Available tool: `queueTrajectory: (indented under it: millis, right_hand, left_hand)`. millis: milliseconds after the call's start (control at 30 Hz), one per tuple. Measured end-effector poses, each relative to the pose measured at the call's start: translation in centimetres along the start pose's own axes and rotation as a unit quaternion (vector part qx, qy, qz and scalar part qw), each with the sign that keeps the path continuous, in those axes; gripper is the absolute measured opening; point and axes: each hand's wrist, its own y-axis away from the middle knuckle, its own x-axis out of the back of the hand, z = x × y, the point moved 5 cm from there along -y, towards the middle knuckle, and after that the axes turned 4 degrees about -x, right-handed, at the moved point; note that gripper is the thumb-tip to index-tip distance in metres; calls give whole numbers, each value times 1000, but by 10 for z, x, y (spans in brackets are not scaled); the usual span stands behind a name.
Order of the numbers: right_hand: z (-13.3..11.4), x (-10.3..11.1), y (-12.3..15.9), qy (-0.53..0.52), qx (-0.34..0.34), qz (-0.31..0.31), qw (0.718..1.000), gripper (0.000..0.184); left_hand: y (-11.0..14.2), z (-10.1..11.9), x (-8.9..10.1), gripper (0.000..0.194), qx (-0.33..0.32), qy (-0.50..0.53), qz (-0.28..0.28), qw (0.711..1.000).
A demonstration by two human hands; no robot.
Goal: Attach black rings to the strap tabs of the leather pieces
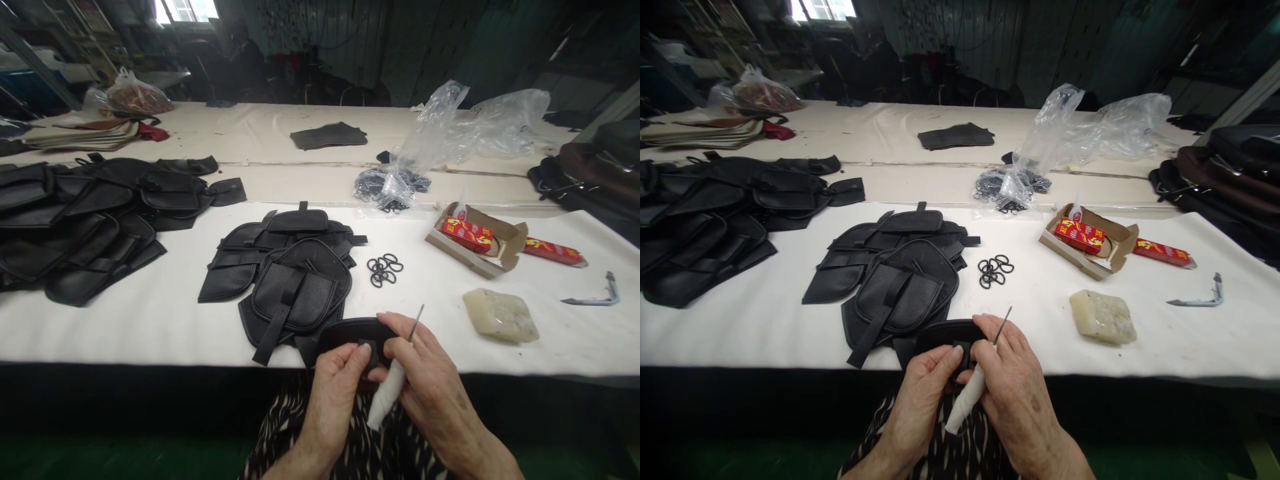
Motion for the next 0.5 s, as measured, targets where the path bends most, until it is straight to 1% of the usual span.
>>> queueTrajectory:
  millis: [333,500]
  right_hand:
    - [0,-4,9,-9,-11,5,1000,11]
    - [-1,1,16,-23,-9,40,999,11]
  left_hand:
    - [-2,-4,1,32,17,18,6,1000]
    - [0,-3,2,31,18,17,-1,1000]
